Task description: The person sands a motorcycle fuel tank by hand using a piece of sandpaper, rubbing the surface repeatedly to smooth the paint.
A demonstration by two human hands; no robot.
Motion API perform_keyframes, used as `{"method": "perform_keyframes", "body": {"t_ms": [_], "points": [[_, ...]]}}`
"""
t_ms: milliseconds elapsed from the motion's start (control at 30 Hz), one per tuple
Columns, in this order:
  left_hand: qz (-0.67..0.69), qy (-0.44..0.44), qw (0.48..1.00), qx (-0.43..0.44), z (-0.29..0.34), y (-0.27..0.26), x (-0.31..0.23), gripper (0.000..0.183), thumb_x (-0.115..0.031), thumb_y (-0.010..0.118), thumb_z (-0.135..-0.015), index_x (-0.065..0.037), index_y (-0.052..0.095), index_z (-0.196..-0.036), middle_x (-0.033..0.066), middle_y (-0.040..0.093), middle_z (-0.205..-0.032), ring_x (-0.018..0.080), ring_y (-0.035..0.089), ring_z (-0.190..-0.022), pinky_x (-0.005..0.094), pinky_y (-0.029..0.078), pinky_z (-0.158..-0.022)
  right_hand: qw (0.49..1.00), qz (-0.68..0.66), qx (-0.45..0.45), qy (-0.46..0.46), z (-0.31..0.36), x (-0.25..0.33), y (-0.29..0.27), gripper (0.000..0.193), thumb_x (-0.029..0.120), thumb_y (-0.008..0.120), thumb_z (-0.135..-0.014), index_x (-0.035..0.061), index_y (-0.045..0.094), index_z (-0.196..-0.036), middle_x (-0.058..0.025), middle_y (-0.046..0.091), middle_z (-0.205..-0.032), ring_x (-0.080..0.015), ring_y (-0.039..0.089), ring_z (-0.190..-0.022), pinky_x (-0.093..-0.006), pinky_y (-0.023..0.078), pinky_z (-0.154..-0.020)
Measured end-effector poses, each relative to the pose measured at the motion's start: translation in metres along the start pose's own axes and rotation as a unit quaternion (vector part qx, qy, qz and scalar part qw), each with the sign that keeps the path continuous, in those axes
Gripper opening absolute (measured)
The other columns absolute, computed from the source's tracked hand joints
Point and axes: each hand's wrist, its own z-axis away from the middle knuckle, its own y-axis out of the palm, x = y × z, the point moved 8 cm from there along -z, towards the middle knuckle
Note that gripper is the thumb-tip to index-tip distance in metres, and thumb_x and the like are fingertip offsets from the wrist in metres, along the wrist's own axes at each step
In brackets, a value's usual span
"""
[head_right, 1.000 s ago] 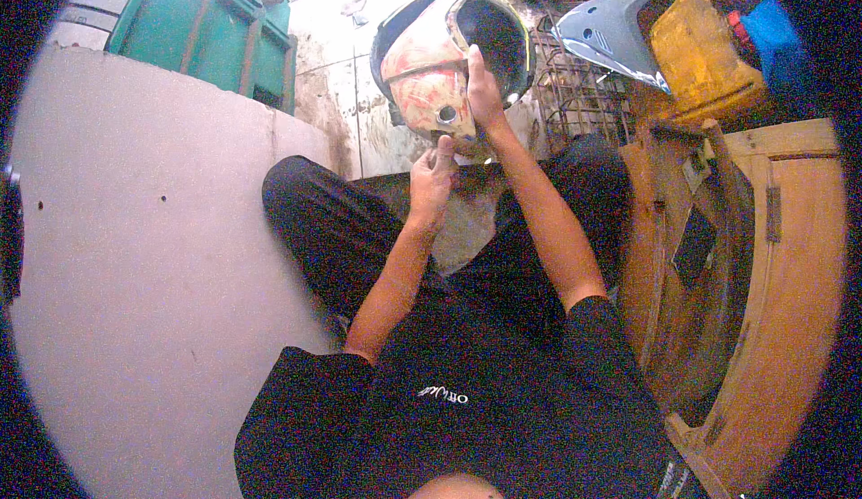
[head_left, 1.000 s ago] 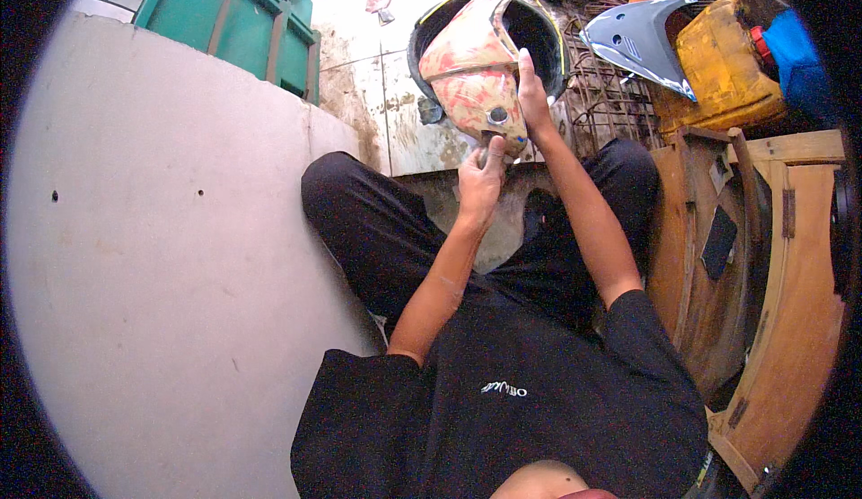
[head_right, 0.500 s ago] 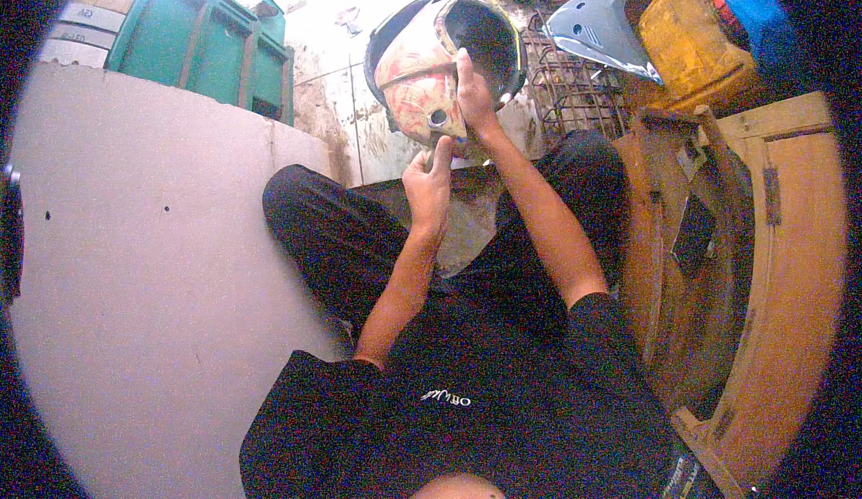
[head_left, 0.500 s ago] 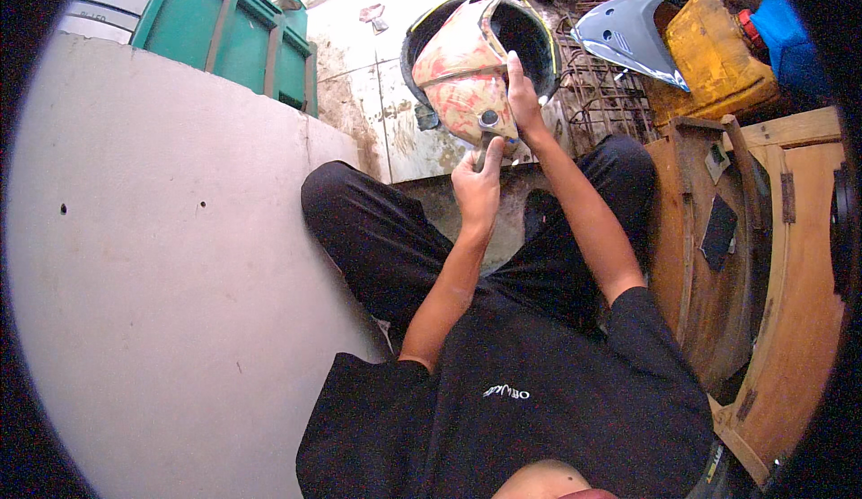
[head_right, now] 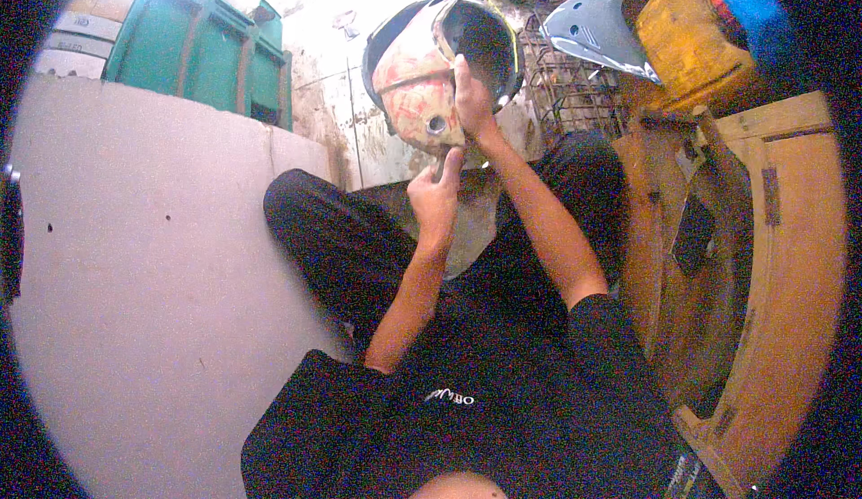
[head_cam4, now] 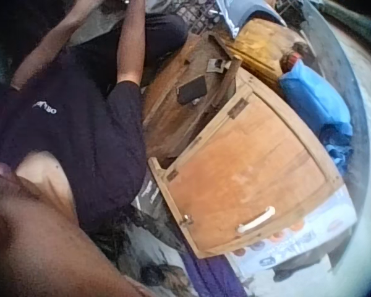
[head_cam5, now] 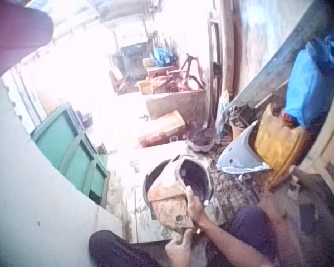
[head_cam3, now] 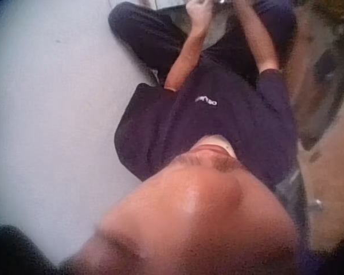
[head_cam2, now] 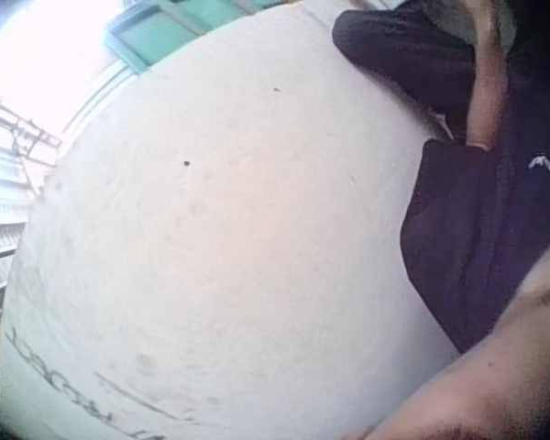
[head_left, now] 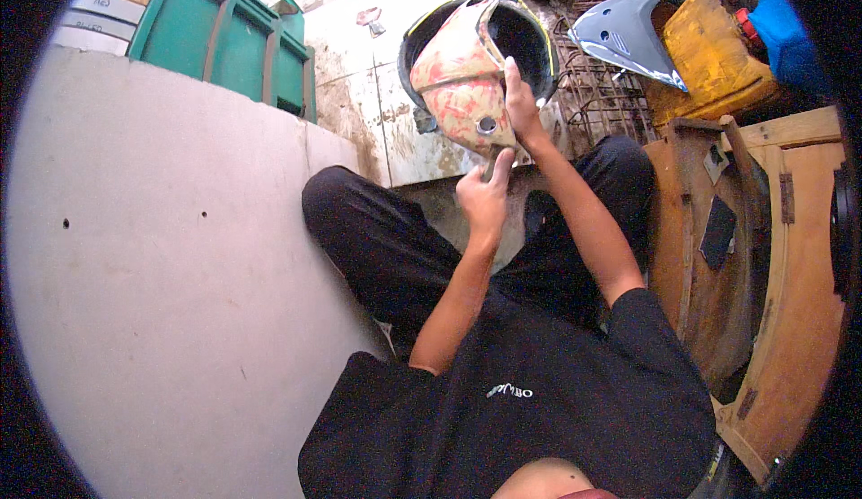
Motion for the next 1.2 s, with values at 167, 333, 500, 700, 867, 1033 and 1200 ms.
{"method": "perform_keyframes", "body": {"t_ms": [167, 333, 500, 700, 867, 1033, 1200], "points": [[-0.010, -0.068, 0.997, 0.020, -0.013, -0.002, 0.000, 0.044, -0.040, 0.070, -0.087, 0.002, 0.067, -0.074, -0.0015, 0.058, -0.065, 0.0073, 0.046, -0.059, 0.0264, 0.040, -0.056, 0.999, -0.015, 0.036, 0.019, -0.002, 0.004, 0.010, 0.070, 0.053, 0.025, -0.101, -0.0042, 0.064, -0.103, -0.0170, 0.068, -0.086, -0.0258, 0.064, -0.087, -0.0379, 0.046, -0.083], [-0.030, -0.046, 0.998, -0.024, -0.003, -0.010, 0.006, 0.049, -0.041, 0.071, -0.086, -0.003, 0.057, -0.058, -0.0073, 0.046, -0.058, 0.0048, 0.034, -0.052, 0.0269, 0.027, -0.046, 0.998, 0.038, -0.032, -0.042, -0.007, 0.014, -0.004, 0.070, 0.053, 0.024, -0.101, -0.0036, 0.066, -0.095, -0.0158, 0.066, -0.078, -0.0233, 0.062, -0.077, -0.0371, 0.048, -0.077], [0.059, -0.049, 0.997, -0.004, -0.012, -0.007, 0.000, 0.049, -0.041, 0.070, -0.086, -0.005, 0.056, -0.057, -0.0067, 0.046, -0.055, 0.0049, 0.036, -0.050, 0.0263, 0.028, -0.046, 1.000, 0.018, 0.020, -0.011, 0.007, 0.019, 0.010, 0.071, 0.051, 0.026, -0.101, -0.0057, 0.063, -0.083, -0.0237, 0.067, -0.079, -0.0353, 0.065, -0.077, -0.0458, 0.045, -0.072], [0.006, -0.091, 0.996, 0.009, 0.001, -0.006, 0.012, 0.050, -0.045, 0.069, -0.087, -0.008, 0.054, -0.056, -0.0054, 0.048, -0.056, 0.0048, 0.037, -0.051, 0.0254, 0.028, -0.047, 0.999, 0.015, -0.020, -0.045, 0.006, 0.017, 0.002, 0.069, 0.050, 0.027, -0.101, -0.0083, 0.060, -0.082, -0.0277, 0.062, -0.076, -0.0361, 0.063, -0.074, -0.0466, 0.045, -0.072], [0.033, -0.093, 0.995, 0.002, -0.006, 0.001, 0.016, 0.054, -0.049, 0.068, -0.086, -0.007, 0.053, -0.055, -0.0061, 0.047, -0.055, 0.0051, 0.037, -0.051, 0.0256, 0.029, -0.048, 0.998, 0.022, -0.019, -0.047, 0.006, 0.016, -0.001, 0.068, 0.048, 0.028, -0.102, -0.0076, 0.062, -0.083, -0.0269, 0.062, -0.075, -0.0328, 0.062, -0.071, -0.0453, 0.045, -0.071], [-0.016, -0.101, 0.995, -0.001, -0.003, -0.004, 0.014, 0.056, -0.051, 0.067, -0.086, -0.005, 0.055, -0.055, -0.0042, 0.049, -0.054, 0.0055, 0.039, -0.050, 0.0253, 0.030, -0.048, 0.998, 0.032, -0.024, -0.041, -0.005, 0.006, 0.003, 0.068, 0.044, 0.028, -0.103, -0.0069, 0.059, -0.070, -0.0287, 0.057, -0.066, -0.0415, 0.058, -0.062, -0.0493, 0.040, -0.061], [-0.019, -0.103, 0.994, 0.028, 0.001, 0.002, 0.014, 0.064, -0.060, 0.062, -0.084, -0.005, 0.054, -0.052, -0.0001, 0.050, -0.052, 0.0092, 0.042, -0.049, 0.0276, 0.033, -0.049, 0.994, 0.071, -0.039, -0.069, 0.002, 0.012, -0.002, 0.069, 0.047, 0.028, -0.102, -0.0084, 0.057, -0.073, -0.0289, 0.057, -0.066, -0.0434, 0.057, -0.061, -0.0493, 0.040, -0.060]]}}
